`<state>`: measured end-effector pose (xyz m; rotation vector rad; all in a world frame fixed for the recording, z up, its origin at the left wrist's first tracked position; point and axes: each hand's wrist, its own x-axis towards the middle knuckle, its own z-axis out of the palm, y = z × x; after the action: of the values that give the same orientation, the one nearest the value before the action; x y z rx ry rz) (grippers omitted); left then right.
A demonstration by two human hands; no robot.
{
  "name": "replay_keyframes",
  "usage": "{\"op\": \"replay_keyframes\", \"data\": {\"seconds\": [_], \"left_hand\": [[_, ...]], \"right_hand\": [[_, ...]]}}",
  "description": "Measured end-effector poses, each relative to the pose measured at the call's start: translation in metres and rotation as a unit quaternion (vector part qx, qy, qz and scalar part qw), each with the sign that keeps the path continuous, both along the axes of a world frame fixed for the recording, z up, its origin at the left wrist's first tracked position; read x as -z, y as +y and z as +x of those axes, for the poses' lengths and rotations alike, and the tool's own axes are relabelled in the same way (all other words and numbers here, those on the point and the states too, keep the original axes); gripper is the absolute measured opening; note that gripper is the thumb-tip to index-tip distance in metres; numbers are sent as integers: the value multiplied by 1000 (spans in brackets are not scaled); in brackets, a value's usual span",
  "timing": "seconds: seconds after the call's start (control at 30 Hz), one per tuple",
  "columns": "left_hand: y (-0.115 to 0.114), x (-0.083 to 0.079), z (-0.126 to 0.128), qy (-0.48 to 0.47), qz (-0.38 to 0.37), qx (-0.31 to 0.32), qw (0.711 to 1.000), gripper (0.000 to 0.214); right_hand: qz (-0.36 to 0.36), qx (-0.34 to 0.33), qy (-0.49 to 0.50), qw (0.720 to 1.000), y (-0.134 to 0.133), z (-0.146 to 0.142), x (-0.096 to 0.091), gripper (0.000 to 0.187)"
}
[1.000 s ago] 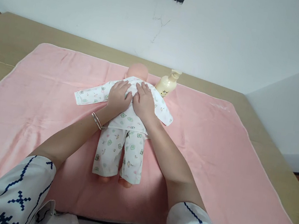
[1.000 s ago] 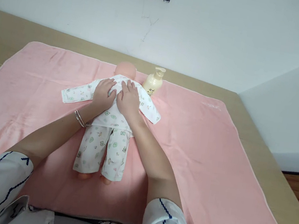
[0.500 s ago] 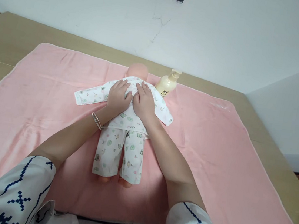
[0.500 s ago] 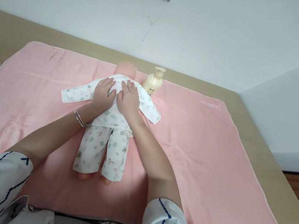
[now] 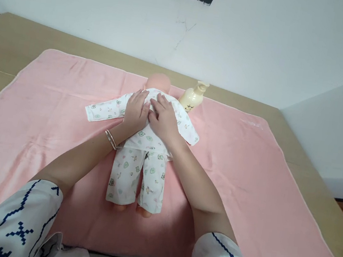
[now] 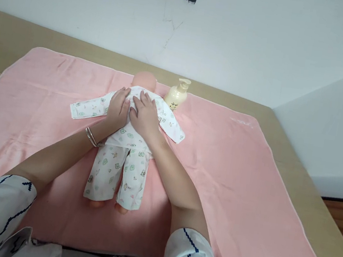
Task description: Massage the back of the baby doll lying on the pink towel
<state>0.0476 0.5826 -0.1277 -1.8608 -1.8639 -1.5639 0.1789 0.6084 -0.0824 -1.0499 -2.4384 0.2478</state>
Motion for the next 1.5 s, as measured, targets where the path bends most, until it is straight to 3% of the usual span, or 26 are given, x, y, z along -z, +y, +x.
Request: {"op": "replay_keyframes", "data": {"seconds": [0.13,0.27,0.4,0.6,0.77,0.9,1.03,1.2,1.27,1.37,1.5], "left_hand": [[0,0,0,4,5,0,1000,66],[-1,0,0,7,2,-6,1000,63],[2,2,-2,1,5,-7,1000,59],[11,6,-2,18,-69,-7,997,48],[-1,-19,0,44,-131,29,990,43],[-1,-50,6,-66,-132,119,982,35],[38,-65,16,-123,-105,197,967,56],[111,-63,28,-90,-124,284,946,62],[131,-61,33,-75,-112,275,952,61],[148,-59,36,-49,-78,237,967,60],[146,-59,32,-55,-74,251,963,60]], "right_hand": [[17,22,0,1000,-3,-1,-4,50],[-23,17,-44,999,-2,-1,-7,51],[7,43,-5,999,0,0,-5,55],[-2,28,-1,1000,11,2,4,47],[26,61,58,996,26,29,-31,55],[70,110,94,987,47,59,-54,61],[63,111,71,989,71,71,-50,68],[56,94,31,994,83,67,-36,63],[72,102,27,992,82,65,-34,61],[87,119,37,988,79,63,-33,60],[91,124,37,987,77,60,-31,58]]}}
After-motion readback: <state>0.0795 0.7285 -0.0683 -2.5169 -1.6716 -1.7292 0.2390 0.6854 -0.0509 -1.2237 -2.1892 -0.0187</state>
